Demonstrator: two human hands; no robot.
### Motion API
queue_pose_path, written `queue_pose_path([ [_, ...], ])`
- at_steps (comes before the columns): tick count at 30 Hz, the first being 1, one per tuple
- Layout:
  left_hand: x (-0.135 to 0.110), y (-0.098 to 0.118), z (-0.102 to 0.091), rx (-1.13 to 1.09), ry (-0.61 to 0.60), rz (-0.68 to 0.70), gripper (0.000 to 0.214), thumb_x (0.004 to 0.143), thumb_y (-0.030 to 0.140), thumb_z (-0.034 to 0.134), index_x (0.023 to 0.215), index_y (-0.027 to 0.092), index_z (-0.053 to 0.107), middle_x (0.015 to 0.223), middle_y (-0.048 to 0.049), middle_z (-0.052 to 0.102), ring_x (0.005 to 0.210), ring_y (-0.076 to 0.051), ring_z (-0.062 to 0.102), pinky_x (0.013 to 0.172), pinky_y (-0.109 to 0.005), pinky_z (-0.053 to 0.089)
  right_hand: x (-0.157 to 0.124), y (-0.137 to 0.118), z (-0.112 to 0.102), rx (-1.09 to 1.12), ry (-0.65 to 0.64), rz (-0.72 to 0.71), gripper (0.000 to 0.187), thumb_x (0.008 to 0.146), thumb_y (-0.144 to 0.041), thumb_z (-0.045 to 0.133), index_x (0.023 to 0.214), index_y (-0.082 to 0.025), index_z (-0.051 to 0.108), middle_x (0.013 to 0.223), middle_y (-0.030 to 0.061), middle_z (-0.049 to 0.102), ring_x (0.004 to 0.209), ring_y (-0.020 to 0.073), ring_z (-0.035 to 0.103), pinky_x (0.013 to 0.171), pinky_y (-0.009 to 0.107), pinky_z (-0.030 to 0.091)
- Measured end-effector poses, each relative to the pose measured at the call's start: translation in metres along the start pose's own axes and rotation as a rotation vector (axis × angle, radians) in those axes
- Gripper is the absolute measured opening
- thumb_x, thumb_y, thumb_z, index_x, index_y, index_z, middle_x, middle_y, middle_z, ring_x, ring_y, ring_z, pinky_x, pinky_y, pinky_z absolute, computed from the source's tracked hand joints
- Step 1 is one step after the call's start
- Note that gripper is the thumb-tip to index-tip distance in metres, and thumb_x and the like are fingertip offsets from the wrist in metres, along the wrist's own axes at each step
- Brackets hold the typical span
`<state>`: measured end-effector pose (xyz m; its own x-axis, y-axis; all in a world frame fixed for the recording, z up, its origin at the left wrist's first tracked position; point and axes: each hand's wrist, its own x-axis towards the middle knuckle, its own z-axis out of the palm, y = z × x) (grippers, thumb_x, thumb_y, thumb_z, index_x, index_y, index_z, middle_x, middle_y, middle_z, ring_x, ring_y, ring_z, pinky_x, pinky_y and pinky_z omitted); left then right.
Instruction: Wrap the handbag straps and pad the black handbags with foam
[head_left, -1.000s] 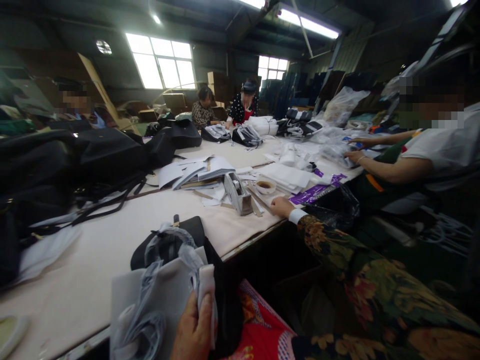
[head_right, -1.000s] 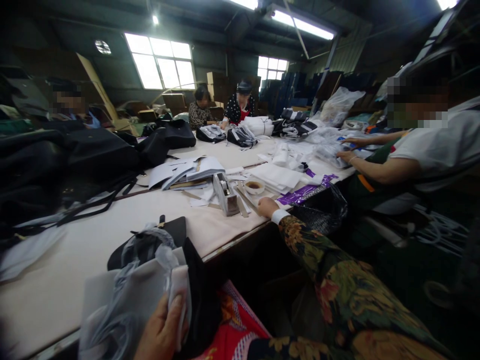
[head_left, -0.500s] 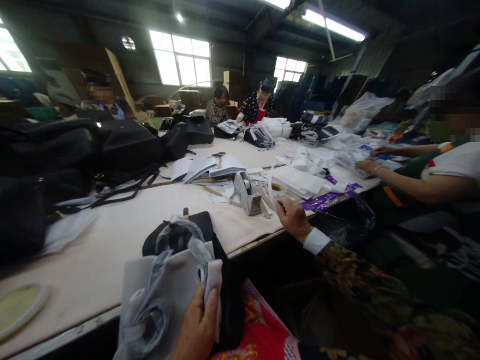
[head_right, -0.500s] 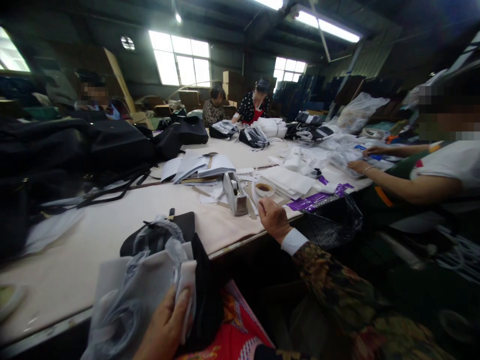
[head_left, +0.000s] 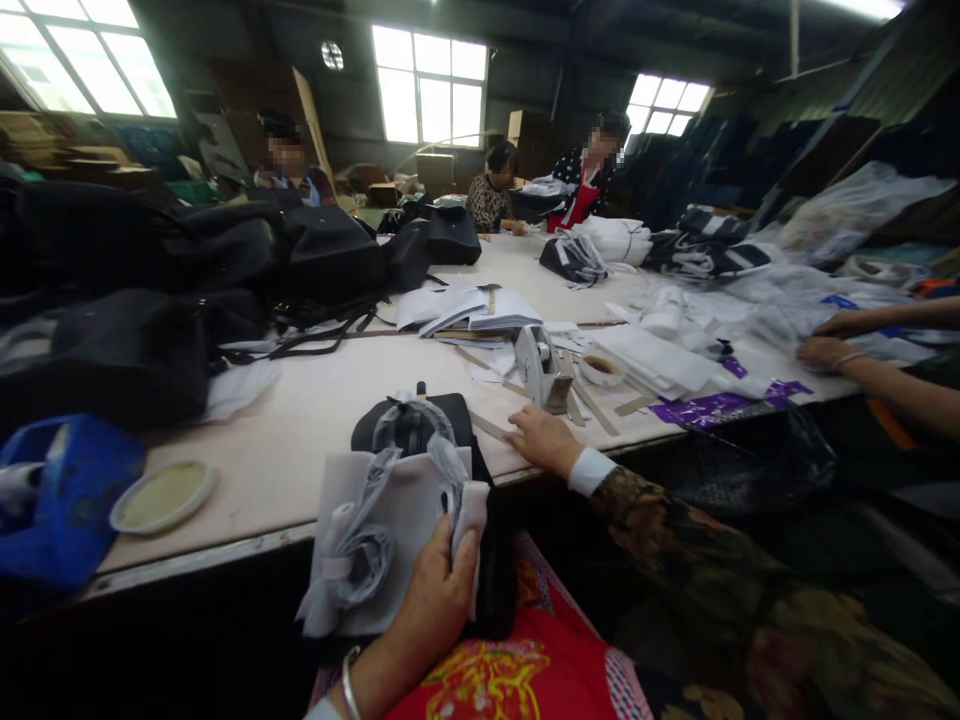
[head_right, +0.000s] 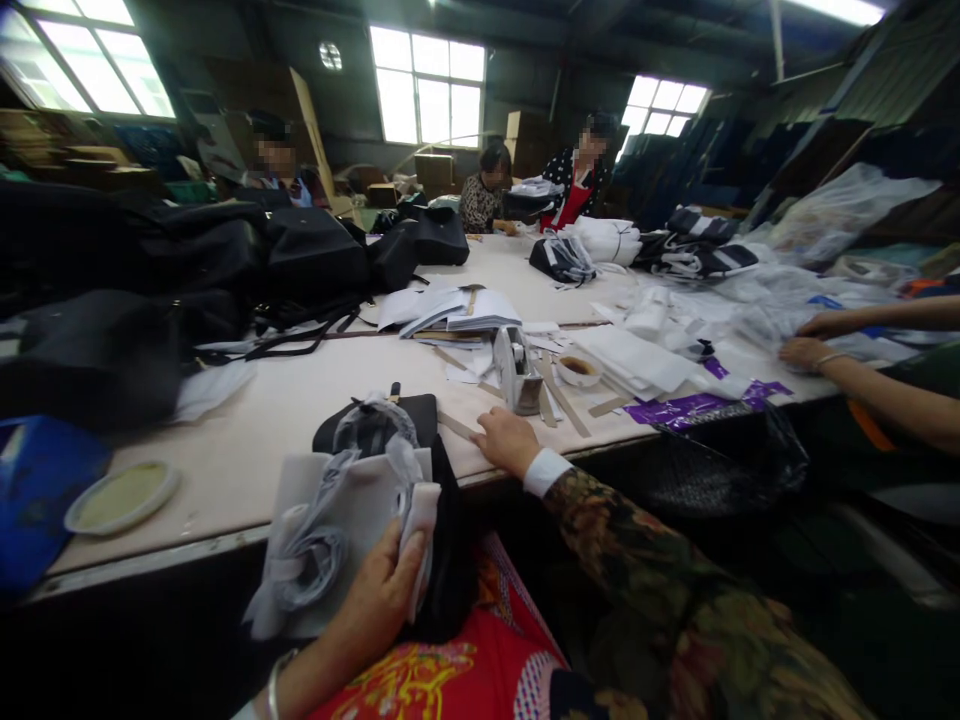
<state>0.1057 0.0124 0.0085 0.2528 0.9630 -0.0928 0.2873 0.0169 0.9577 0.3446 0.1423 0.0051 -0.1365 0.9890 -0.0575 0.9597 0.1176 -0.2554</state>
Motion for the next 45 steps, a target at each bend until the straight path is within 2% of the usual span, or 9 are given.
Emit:
queue_pose_path([
  [3,-0.002,-0.002,-0.002,-0.005,-0.009,-0.003,0.046,0.096,0.045,0.044,0.123,0.013,0.062,0.112,-0.0132,0.072,0.104,-0.026,0.065,0.097,-0.036,0.050,0.026,-0.008,0.010,0.132,-0.047,0.085,0.017,0.078,-0.028,0.072,0.087,-0.014,0.073,0.105,0.0166,0.071,0.099,0.0278,0.065,0.085,0.032,0.047],
  [6,-0.004,-0.004,-0.005,-0.017,-0.004,-0.007,0.046,0.097,0.045,0.044,0.127,0.013,0.060,0.114,-0.0124,0.071,0.110,-0.026,0.064,0.100,-0.036,0.048,0.034,-0.005,0.015,0.332,-0.066,0.143,0.007,0.074,-0.021,0.070,0.070,-0.015,0.068,0.081,0.0111,0.072,0.085,0.0243,0.068,0.077,0.029,0.049],
  [11,-0.003,-0.007,-0.007,-0.032,0.000,0.003,0.047,0.097,0.045,0.044,0.127,0.013,0.061,0.122,-0.0137,0.070,0.114,-0.027,0.063,0.102,-0.036,0.046,0.021,0.009,0.014,0.760,0.008,0.272,0.016,0.086,-0.031,0.051,0.079,-0.018,0.057,0.063,0.0025,0.064,0.050,0.0131,0.056,0.049,0.024,0.044],
  [15,-0.001,-0.005,-0.006,-0.057,-0.011,0.011,0.049,0.097,0.044,0.044,0.131,0.013,0.060,0.128,-0.0149,0.068,0.120,-0.027,0.061,0.106,-0.035,0.045,0.008,0.006,0.018,1.087,0.060,0.315,0.016,0.078,-0.035,0.054,0.084,-0.021,0.048,0.060,-0.0026,0.060,0.043,0.0103,0.050,0.042,0.021,0.039],
  [21,-0.001,-0.006,-0.005,-0.055,-0.001,-0.002,0.049,0.096,0.044,0.046,0.130,0.013,0.061,0.127,-0.0143,0.068,0.121,-0.027,0.061,0.106,-0.035,0.044,0.001,-0.009,0.027,1.443,0.031,0.310,0.024,0.066,-0.034,0.062,0.077,-0.022,0.046,0.064,-0.0012,0.064,0.042,0.0090,0.049,0.038,0.020,0.035],
  [28,-0.002,-0.005,-0.006,-0.034,-0.017,-0.013,0.050,0.097,0.044,0.044,0.133,0.012,0.058,0.127,-0.0147,0.067,0.119,-0.027,0.061,0.106,-0.036,0.044,0.000,-0.017,0.028,1.636,-0.082,0.332,0.033,0.065,-0.025,0.064,0.094,-0.021,0.050,0.058,-0.0052,0.060,0.040,0.0088,0.047,0.038,0.017,0.030],
  [35,-0.002,-0.002,-0.004,-0.034,-0.017,-0.014,0.049,0.096,0.044,0.043,0.131,0.012,0.059,0.131,-0.0164,0.065,0.124,-0.027,0.058,0.110,-0.036,0.041,-0.003,-0.018,0.038,1.737,-0.091,0.355,0.038,0.070,-0.035,0.076,0.082,-0.022,0.043,0.056,-0.0076,0.054,0.041,0.0066,0.047,0.039,0.015,0.030],
  [41,-0.002,-0.005,-0.004,-0.042,0.013,0.008,0.046,0.096,0.042,0.047,0.129,0.014,0.062,0.127,-0.0145,0.068,0.118,-0.027,0.062,0.104,-0.036,0.046,-0.002,-0.022,0.037,1.800,-0.092,0.341,0.037,0.068,-0.026,0.074,0.096,-0.024,0.049,0.056,-0.0084,0.054,0.040,0.0073,0.045,0.039,0.015,0.027],
  [45,-0.001,-0.005,-0.004,-0.033,-0.001,0.000,0.047,0.096,0.043,0.045,0.131,0.014,0.059,0.127,-0.0146,0.067,0.120,-0.028,0.060,0.105,-0.038,0.045,-0.003,-0.023,0.032,1.851,-0.066,0.313,0.034,0.066,-0.024,0.072,0.088,-0.024,0.047,0.056,-0.0082,0.053,0.041,0.0078,0.043,0.040,0.016,0.026],
])
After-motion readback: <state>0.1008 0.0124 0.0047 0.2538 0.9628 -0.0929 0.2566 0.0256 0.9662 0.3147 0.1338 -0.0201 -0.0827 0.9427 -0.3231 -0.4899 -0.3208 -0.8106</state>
